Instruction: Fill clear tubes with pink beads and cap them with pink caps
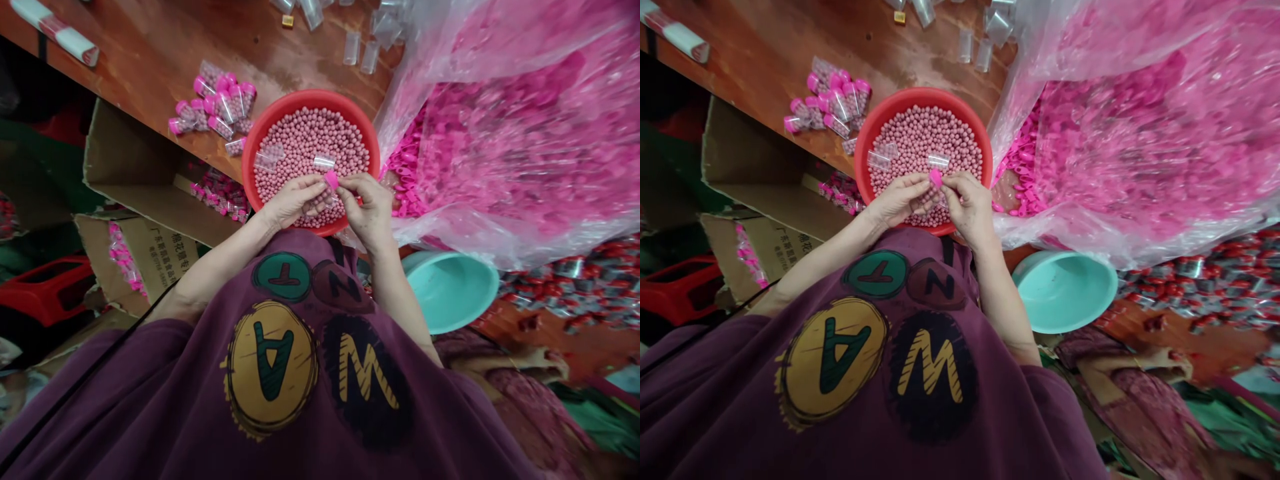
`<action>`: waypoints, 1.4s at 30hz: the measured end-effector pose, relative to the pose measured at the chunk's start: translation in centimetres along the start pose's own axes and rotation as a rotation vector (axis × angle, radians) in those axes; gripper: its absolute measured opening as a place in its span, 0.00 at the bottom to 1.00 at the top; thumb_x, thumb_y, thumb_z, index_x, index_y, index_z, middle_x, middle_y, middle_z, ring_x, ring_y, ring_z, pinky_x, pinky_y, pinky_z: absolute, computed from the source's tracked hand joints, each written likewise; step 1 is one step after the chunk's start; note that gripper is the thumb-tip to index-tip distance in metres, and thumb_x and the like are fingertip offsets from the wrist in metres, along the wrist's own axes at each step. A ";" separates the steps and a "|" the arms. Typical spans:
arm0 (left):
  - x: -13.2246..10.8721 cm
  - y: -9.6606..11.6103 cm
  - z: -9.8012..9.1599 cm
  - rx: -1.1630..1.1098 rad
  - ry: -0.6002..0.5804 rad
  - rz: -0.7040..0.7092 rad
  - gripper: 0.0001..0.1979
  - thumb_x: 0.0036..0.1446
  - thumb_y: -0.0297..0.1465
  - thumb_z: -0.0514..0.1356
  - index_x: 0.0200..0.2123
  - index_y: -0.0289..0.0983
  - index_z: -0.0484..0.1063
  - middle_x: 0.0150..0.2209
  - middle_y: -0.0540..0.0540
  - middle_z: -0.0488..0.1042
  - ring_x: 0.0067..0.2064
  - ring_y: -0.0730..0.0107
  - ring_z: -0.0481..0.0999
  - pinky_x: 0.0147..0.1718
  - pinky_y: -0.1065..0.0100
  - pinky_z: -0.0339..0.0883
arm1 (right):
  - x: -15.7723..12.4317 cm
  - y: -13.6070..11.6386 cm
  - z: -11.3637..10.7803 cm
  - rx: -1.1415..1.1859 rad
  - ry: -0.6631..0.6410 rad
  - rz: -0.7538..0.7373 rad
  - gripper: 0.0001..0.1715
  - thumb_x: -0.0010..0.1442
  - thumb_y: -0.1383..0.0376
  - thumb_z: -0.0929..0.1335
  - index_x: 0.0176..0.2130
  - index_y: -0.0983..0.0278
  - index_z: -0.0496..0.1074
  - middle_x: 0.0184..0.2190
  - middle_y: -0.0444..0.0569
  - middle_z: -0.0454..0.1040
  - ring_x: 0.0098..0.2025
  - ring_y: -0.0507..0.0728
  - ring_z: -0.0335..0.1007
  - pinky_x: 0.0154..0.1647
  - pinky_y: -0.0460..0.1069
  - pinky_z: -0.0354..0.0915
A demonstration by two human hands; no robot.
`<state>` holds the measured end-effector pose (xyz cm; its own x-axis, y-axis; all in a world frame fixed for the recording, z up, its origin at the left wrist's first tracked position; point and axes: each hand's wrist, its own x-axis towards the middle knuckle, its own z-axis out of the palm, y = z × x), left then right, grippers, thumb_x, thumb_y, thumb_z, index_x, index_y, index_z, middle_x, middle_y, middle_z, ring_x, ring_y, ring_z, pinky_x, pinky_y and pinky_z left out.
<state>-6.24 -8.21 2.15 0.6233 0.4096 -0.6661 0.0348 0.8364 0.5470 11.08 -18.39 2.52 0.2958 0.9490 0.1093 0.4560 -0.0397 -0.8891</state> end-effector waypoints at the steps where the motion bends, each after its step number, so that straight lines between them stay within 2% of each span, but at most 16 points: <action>1: 0.0 -0.1 0.0 -0.003 0.002 0.011 0.10 0.71 0.37 0.73 0.46 0.37 0.81 0.34 0.51 0.82 0.37 0.79 0.85 0.36 0.79 0.76 | -0.2 0.0 0.1 0.012 0.003 0.010 0.18 0.78 0.47 0.71 0.45 0.54 0.85 0.44 0.48 0.88 0.47 0.61 0.85 0.54 0.61 0.82; 5: 0.1 -0.5 -0.3 0.036 -0.006 0.025 0.13 0.68 0.39 0.75 0.44 0.36 0.81 0.34 0.50 0.82 0.35 0.78 0.84 0.28 0.80 0.68 | -0.7 0.2 0.4 0.017 0.015 0.066 0.18 0.77 0.46 0.72 0.44 0.54 0.85 0.43 0.48 0.88 0.47 0.61 0.85 0.54 0.61 0.82; 11: -0.2 -0.5 -0.7 0.080 -0.094 0.011 0.15 0.66 0.41 0.77 0.43 0.36 0.82 0.36 0.48 0.83 0.31 0.79 0.79 0.23 0.77 0.58 | -1.3 0.1 0.6 -0.028 0.021 0.029 0.16 0.77 0.49 0.71 0.45 0.54 0.85 0.46 0.50 0.89 0.49 0.61 0.86 0.54 0.61 0.82; 15: -0.4 -0.5 -0.6 0.111 -0.102 0.034 0.14 0.67 0.41 0.76 0.44 0.37 0.83 0.36 0.49 0.82 0.30 0.81 0.77 0.25 0.77 0.61 | -2.2 0.1 1.0 0.011 0.120 0.051 0.16 0.77 0.49 0.72 0.45 0.55 0.85 0.44 0.48 0.89 0.47 0.60 0.86 0.53 0.60 0.83; 21: -0.2 -0.4 -0.9 0.120 -0.088 0.031 0.14 0.67 0.39 0.76 0.49 0.37 0.83 0.41 0.48 0.84 0.39 0.77 0.84 0.37 0.76 0.75 | -2.9 -0.2 0.6 -0.062 0.156 0.003 0.13 0.77 0.52 0.72 0.46 0.54 0.86 0.44 0.48 0.89 0.47 0.60 0.87 0.53 0.61 0.84; 31: -0.2 -0.4 -1.5 0.128 -0.173 0.048 0.14 0.64 0.39 0.78 0.45 0.37 0.84 0.40 0.47 0.84 0.32 0.79 0.79 0.30 0.75 0.70 | -2.7 -1.3 0.4 -0.125 0.089 -0.022 0.11 0.78 0.57 0.71 0.47 0.56 0.85 0.47 0.51 0.89 0.50 0.62 0.87 0.55 0.62 0.84; 35: -0.4 -0.3 -1.4 0.130 -0.196 0.013 0.15 0.62 0.40 0.79 0.44 0.37 0.83 0.39 0.47 0.83 0.33 0.78 0.79 0.33 0.75 0.73 | -2.7 -1.3 0.6 -0.090 0.094 -0.008 0.09 0.77 0.57 0.72 0.47 0.55 0.85 0.47 0.50 0.89 0.49 0.61 0.87 0.55 0.62 0.84; 39: -0.7 -0.4 -0.7 0.087 -0.153 0.048 0.13 0.64 0.37 0.78 0.44 0.37 0.83 0.35 0.50 0.80 0.31 0.79 0.76 0.32 0.75 0.70 | -2.8 -1.1 1.3 -0.092 0.101 0.004 0.11 0.78 0.56 0.71 0.48 0.55 0.84 0.48 0.51 0.88 0.51 0.62 0.87 0.57 0.63 0.84; 42: -0.8 -0.6 -0.1 0.070 -0.096 0.084 0.10 0.66 0.36 0.76 0.44 0.37 0.82 0.34 0.51 0.78 0.31 0.79 0.76 0.31 0.75 0.69 | -3.1 -1.4 2.0 -0.109 0.109 0.018 0.16 0.81 0.55 0.67 0.53 0.56 0.83 0.50 0.53 0.87 0.55 0.63 0.85 0.61 0.65 0.83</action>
<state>-6.80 -8.99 2.34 0.6977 0.4379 -0.5670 0.0316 0.7719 0.6350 7.88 -20.65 2.56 0.3914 0.9085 0.1465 0.5366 -0.0960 -0.8383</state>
